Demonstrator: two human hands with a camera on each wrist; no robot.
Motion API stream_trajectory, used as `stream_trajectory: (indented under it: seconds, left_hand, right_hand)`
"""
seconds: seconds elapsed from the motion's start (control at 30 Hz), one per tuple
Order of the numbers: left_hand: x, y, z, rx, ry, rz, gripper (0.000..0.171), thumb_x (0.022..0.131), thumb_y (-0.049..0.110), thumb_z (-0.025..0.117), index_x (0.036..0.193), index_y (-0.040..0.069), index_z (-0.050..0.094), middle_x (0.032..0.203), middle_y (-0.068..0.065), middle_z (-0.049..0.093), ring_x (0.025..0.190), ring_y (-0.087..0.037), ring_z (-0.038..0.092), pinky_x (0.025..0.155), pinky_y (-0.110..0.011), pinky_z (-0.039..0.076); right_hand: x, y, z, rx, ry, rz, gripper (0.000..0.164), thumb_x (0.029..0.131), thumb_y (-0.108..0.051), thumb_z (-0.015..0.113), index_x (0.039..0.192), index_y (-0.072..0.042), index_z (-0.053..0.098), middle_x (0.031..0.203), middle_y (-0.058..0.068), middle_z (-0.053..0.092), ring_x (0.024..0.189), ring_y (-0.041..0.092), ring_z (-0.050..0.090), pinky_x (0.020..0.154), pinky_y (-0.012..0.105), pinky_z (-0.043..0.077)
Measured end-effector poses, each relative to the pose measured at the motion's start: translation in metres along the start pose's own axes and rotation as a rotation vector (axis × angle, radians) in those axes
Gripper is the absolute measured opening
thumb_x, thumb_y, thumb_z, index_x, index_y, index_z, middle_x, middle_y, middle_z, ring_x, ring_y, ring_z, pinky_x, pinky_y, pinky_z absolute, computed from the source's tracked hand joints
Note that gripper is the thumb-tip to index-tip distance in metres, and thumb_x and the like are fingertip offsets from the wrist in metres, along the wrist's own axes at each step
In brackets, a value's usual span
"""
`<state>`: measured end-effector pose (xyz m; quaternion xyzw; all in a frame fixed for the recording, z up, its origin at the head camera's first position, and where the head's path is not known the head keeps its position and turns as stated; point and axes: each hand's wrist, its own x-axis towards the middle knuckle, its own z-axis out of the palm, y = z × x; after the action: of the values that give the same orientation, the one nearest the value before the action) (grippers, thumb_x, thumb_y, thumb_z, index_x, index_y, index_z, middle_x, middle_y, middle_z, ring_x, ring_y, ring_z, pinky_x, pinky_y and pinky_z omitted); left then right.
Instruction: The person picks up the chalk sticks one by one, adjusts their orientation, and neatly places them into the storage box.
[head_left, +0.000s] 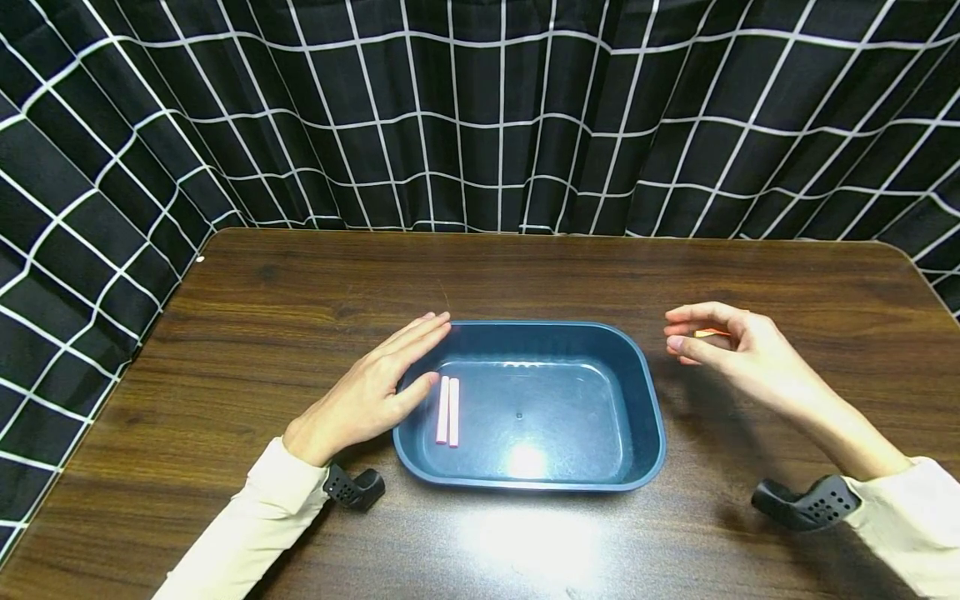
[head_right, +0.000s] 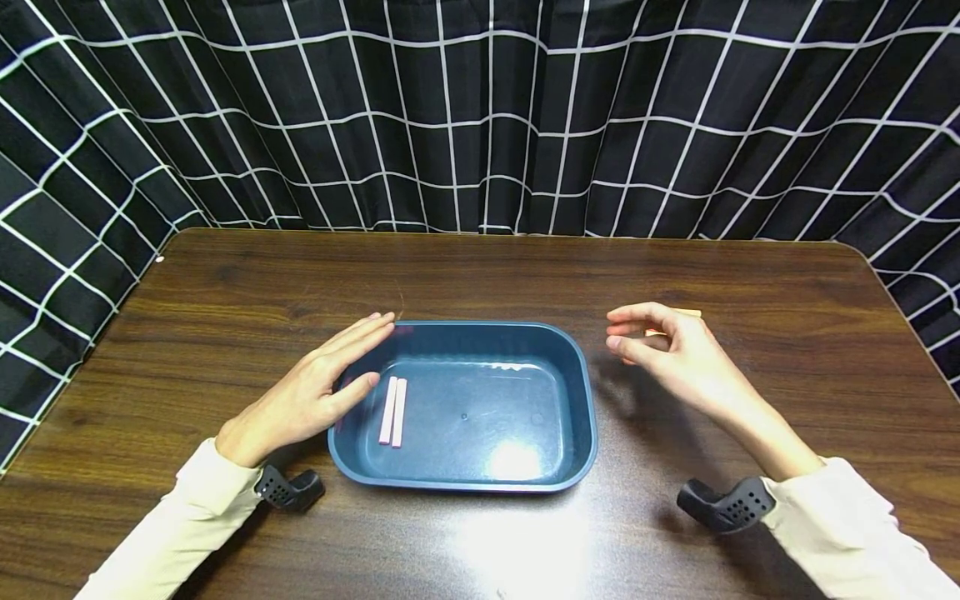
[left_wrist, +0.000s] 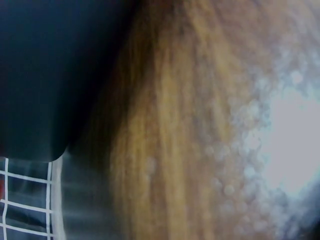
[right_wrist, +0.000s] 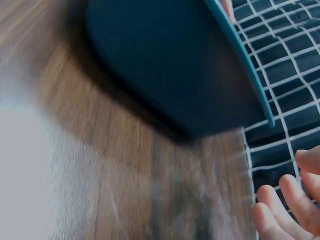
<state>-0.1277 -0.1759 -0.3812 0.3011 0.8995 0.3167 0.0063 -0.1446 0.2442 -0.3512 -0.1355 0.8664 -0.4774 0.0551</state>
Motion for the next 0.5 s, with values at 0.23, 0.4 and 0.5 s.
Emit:
stream_trajectory:
  seconds: [0.23,0.4,0.5]
  left_hand:
    - [-0.001,0.001,-0.001,-0.016,0.000,0.010,0.058,0.098,0.019,0.059,0.152,0.009,0.040,0.162,-0.002,0.033,0.153,-0.021,0.025,0.124,-0.046,0.026]
    - [-0.001,0.001,-0.001,-0.017,0.007,0.021,0.057,0.097,0.017,0.059,0.151,0.008,0.041,0.162,-0.002,0.034,0.153,-0.020,0.026,0.124,-0.045,0.026]
    - [-0.001,0.001,-0.001,-0.012,0.011,0.029,0.057,0.097,0.016,0.060,0.151,0.008,0.042,0.161,-0.003,0.035,0.152,-0.021,0.027,0.124,-0.045,0.027]
  right_hand:
    - [0.001,0.016,-0.006,0.038,0.004,-0.047,0.033,0.093,0.005,0.060,0.114,-0.021,0.059,0.099,-0.027,0.068,0.089,-0.010,0.067,0.072,0.010,0.056]
    - [0.000,0.023,-0.011,-0.024,0.011,-0.032,0.029,0.092,0.003,0.063,0.121,-0.002,0.059,0.097,-0.030,0.067,0.088,-0.014,0.065,0.070,0.008,0.053]
    - [0.000,0.027,-0.013,-0.073,0.021,-0.036,0.033,0.092,0.002,0.063,0.124,0.010,0.057,0.096,-0.032,0.066,0.087,-0.015,0.064,0.068,0.007,0.052]
